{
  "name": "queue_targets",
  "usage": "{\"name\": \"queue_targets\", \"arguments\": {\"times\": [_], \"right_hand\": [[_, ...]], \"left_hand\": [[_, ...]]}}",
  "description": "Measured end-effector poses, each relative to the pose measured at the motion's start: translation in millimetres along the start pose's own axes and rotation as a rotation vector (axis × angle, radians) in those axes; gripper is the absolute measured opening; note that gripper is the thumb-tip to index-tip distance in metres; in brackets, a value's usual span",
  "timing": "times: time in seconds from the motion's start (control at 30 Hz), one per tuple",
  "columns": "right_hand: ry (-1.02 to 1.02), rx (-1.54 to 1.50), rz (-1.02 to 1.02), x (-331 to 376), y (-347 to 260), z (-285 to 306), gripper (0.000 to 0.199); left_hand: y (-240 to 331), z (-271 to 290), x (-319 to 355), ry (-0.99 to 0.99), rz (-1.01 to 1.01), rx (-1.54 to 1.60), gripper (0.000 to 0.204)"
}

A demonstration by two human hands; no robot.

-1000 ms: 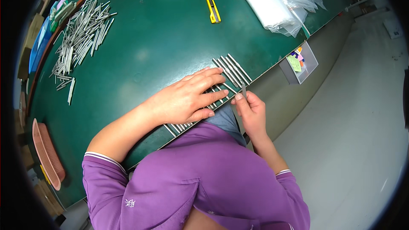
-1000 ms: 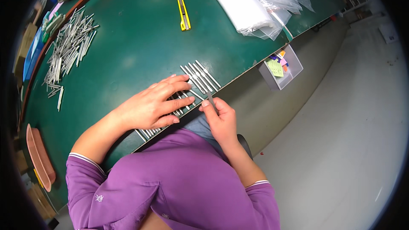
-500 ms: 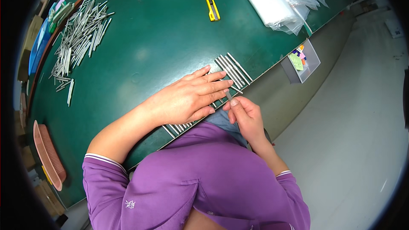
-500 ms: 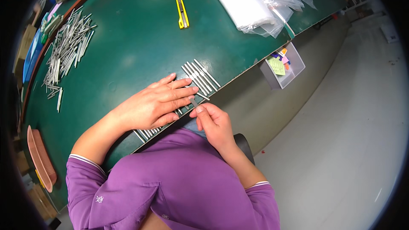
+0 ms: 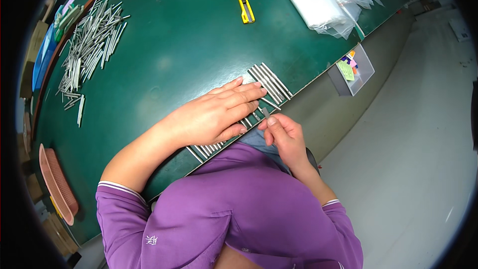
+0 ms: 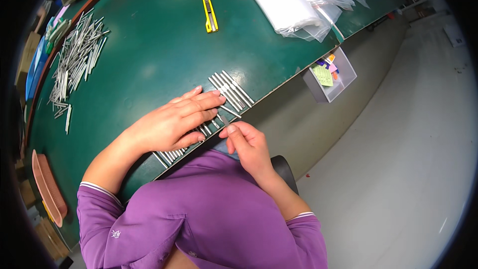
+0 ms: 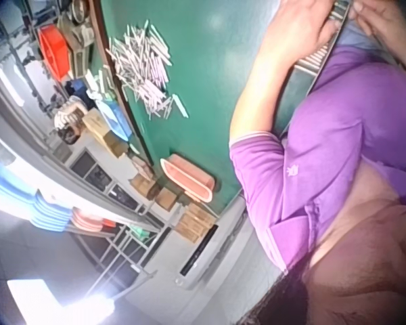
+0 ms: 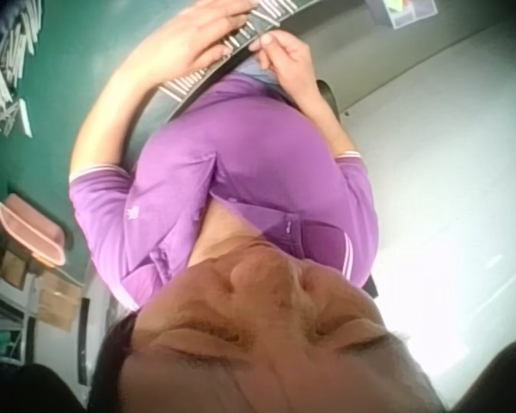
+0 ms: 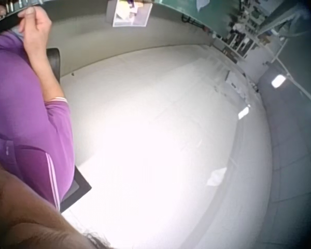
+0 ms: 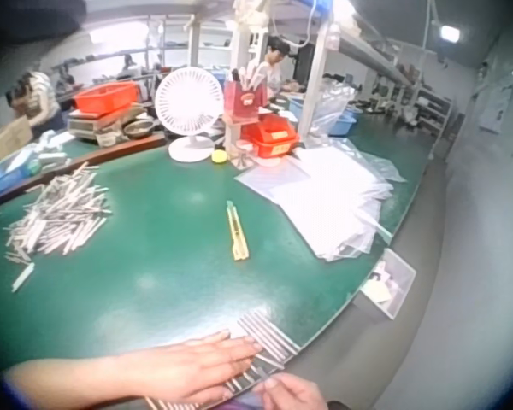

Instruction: The person pours a basket of metal rods onto a green workbench and arranges them into a neat rectangular grid. They then use a small metal tool to adjust the alignment of the rods within the grid.

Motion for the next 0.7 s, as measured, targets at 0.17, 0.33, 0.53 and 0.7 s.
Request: {"name": "queue_targets", "arguments": {"times": [0.17, 0.33, 0.53, 0.7], "right_hand": [[0.025, 0.056, -0.040, 11.8, 9.2, 12.0, 0.027], [0.023, 0.052, 0.032, 15.4, -4.5, 7.6, 0.025], [0.040, 0.059, 0.008, 7.8, 12.9, 10.9, 0.025], [0.051, 0.067, 0.063, 6.7, -8.4, 0.0, 0.025]], "left_hand": [[0.4, -2.3, 2.9, 0.008, -0.020, -0.061, 0.044], [-1.3, -1.9, 1.2, 0.034, -0.045, -0.080, 0.040], [-1.0, -0.9, 0.8, 0.014, -0.044, -0.060, 0.037], [-2.3, -2.8, 2.0, 0.029, -0.045, -0.047, 0.036]]}}
Point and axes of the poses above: each hand's wrist, its own x-axis away from the middle knuckle, its own z-axis out of the back of the hand, y = z × x, the point moved 1 cm from there along -x, towards the middle knuckle, and after that the axes turned 14 degrees about y, right-handed, at the moved point
